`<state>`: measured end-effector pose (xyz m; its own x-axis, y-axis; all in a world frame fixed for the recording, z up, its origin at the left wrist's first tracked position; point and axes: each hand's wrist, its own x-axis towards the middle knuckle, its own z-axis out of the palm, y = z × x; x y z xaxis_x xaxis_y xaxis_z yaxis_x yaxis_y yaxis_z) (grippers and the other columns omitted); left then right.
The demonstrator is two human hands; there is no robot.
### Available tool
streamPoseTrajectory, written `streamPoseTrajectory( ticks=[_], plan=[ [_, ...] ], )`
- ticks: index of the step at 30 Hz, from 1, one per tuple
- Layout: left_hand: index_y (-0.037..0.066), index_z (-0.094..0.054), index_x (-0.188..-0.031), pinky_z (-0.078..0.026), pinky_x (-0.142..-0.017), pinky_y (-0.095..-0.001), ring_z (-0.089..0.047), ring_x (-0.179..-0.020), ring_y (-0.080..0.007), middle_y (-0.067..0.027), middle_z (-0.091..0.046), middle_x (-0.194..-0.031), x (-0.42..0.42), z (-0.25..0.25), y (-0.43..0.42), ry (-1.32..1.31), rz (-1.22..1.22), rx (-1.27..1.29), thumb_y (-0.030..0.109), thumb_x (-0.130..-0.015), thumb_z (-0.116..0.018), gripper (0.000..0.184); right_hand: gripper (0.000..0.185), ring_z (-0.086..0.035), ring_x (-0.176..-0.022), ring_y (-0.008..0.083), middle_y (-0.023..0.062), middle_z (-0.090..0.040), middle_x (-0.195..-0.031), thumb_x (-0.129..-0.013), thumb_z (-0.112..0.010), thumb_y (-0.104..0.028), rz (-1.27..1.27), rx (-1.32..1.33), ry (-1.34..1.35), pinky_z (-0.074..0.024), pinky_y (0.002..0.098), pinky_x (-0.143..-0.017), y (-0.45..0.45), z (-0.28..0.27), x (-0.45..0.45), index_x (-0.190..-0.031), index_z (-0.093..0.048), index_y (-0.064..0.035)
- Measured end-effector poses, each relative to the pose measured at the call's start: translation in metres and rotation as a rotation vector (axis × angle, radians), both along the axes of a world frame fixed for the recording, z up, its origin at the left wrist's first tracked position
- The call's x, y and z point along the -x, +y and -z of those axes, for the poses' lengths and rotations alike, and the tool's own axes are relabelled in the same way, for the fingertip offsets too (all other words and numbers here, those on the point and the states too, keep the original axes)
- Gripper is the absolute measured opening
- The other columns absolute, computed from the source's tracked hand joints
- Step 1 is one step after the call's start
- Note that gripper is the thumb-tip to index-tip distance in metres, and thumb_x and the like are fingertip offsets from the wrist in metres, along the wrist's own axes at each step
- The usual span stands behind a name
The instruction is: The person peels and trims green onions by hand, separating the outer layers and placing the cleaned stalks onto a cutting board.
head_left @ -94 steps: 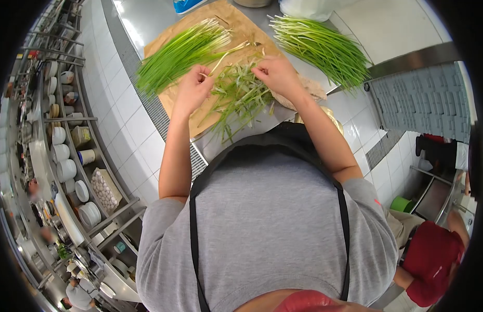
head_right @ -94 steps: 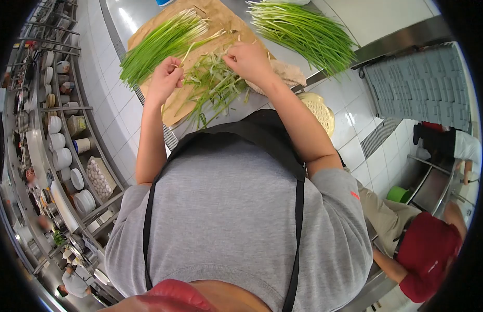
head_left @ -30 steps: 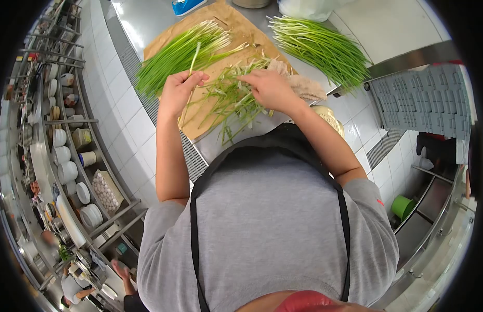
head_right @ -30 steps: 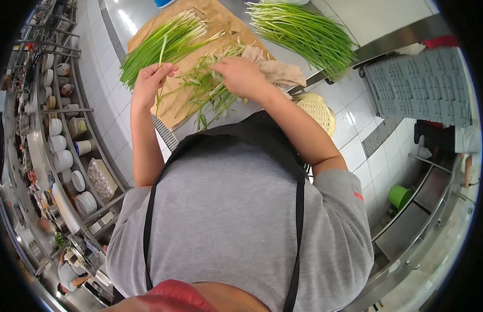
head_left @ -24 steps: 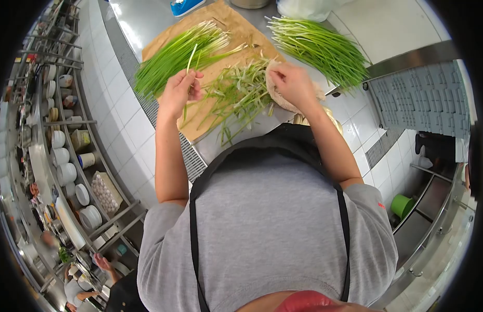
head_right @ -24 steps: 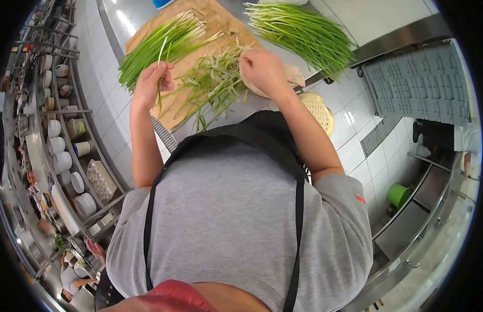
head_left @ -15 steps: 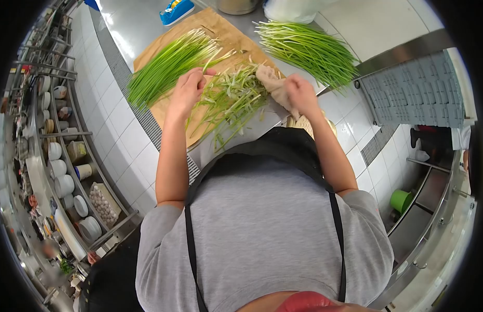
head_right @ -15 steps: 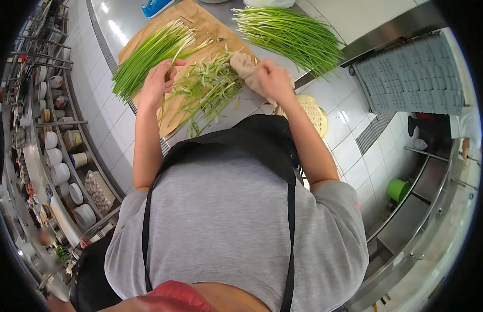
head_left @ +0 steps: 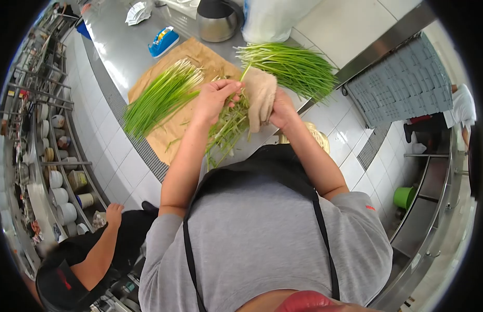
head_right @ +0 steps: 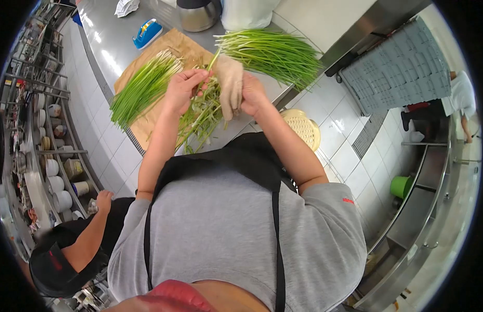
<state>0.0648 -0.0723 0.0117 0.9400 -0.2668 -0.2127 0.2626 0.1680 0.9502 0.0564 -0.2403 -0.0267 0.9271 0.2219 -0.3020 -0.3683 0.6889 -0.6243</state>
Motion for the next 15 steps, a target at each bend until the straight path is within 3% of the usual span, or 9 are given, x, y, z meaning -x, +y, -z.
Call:
streamPoseTrajectory(
  ticks=[5,12,15],
  plan=[
    [0.001,-0.061,-0.083,-0.038,-0.047,-0.0174,-0.050,-0.057,-0.0055,0.0008,-0.055,-0.067,0.000,-0.006,-0.010,-0.025,0.113,-0.030,0.016,-0.080,-0.057,0.016,0.022,-0.056,-0.060,0.0174,0.0083,-0.058,-0.074,-0.085,-0.049,-0.020,0.019,0.002,-0.121,-0.0483,0.0276,-0.056,0.016,-0.020,0.004,-0.092,-0.053,0.0010],
    [0.000,-0.061,-0.081,-0.037,-0.046,-0.0181,-0.049,-0.057,-0.0058,0.0001,-0.054,-0.066,0.012,-0.012,0.005,-0.104,0.187,-0.122,0.015,-0.080,-0.056,0.016,0.024,-0.056,-0.080,0.0191,0.0102,-0.057,-0.089,-0.084,-0.048,-0.021,0.219,-0.140,-0.131,-0.0471,0.0330,-0.071,0.006,-0.042,-0.018,-0.093,-0.051,0.0004],
    [0.000,-0.061,-0.081,-0.038,-0.046,-0.0180,-0.050,-0.057,-0.0062,-0.0001,-0.055,-0.066,0.019,-0.015,0.015,-0.036,0.064,-0.150,0.015,-0.079,-0.057,0.016,0.024,-0.054,-0.086,0.0193,0.0097,-0.056,-0.094,-0.085,-0.045,-0.020,0.233,-0.218,-0.194,-0.0445,0.0333,-0.079,-0.014,-0.059,-0.021,-0.097,-0.051,-0.0003]
  ],
)
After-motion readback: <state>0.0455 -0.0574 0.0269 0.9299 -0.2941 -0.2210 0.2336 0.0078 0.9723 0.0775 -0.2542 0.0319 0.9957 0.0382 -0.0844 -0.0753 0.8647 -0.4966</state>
